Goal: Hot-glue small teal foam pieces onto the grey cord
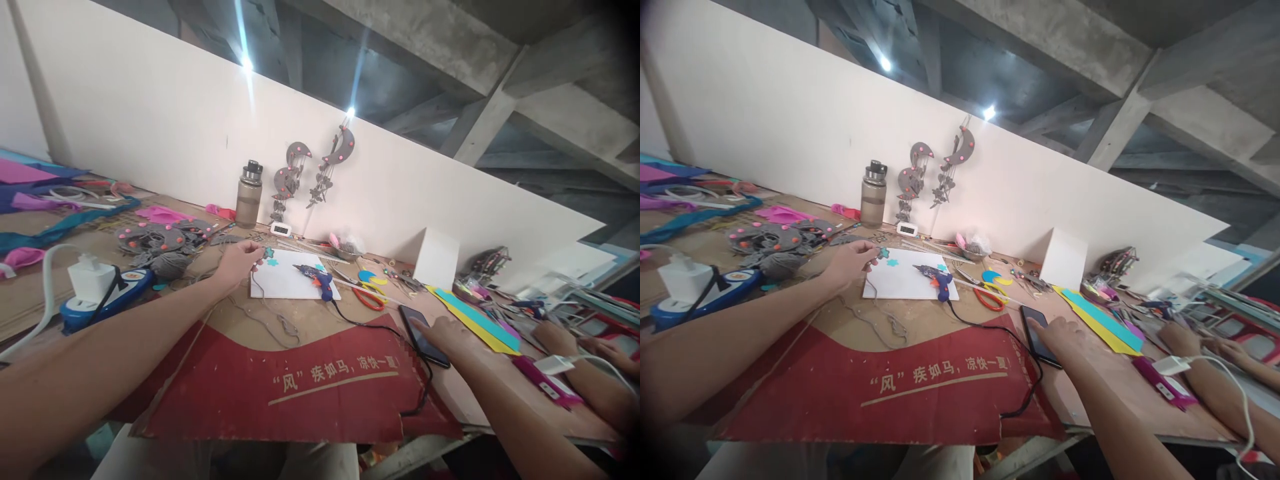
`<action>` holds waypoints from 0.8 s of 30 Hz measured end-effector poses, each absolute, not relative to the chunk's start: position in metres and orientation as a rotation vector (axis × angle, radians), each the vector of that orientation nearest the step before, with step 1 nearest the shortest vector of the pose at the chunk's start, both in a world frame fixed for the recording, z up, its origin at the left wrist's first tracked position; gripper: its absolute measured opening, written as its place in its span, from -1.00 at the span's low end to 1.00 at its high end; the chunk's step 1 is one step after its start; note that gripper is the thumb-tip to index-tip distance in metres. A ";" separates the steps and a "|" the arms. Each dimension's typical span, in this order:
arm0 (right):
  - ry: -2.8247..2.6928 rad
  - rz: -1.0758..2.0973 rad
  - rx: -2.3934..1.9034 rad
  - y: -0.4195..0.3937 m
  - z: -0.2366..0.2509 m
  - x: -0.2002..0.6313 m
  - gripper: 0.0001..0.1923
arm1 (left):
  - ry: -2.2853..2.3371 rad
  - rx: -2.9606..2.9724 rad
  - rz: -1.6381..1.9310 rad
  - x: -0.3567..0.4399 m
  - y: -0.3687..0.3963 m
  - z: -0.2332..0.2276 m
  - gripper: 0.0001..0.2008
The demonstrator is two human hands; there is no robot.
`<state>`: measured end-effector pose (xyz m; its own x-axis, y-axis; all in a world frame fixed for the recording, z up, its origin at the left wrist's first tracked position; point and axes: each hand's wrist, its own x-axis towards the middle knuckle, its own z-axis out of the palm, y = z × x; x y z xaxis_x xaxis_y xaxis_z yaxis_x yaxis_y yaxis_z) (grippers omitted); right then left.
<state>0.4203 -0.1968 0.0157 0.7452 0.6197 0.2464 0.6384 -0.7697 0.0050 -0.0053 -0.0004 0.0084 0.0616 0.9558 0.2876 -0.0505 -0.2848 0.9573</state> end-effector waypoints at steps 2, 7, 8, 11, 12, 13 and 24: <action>-1.075 -0.404 -2.628 -0.190 0.025 0.397 -0.36 | 1.006 1.538 1.411 -0.004 -0.002 0.010 -0.84; -1.519 -0.055 -1.772 -0.153 0.040 0.279 -0.59 | 1.130 1.767 1.470 0.000 -0.006 0.011 -0.84; -1.571 0.034 -1.649 -0.143 0.040 0.253 -0.62 | 1.138 1.805 1.473 0.000 -0.007 0.012 -0.83; -1.539 0.340 -1.440 -0.114 0.034 0.183 -0.57 | 1.077 1.880 1.453 0.001 -0.009 0.013 -0.83; -1.494 0.421 -1.421 -0.105 0.031 0.166 -0.51 | 1.055 1.886 1.438 0.001 -0.010 0.013 -0.83; -1.440 0.502 -1.406 -0.097 0.028 0.152 -0.44 | 1.037 1.885 1.422 0.001 -0.011 0.013 -0.82; -1.312 0.806 -1.275 -0.080 0.004 0.150 -0.67 | 0.751 1.542 1.208 0.014 -0.035 0.014 -0.80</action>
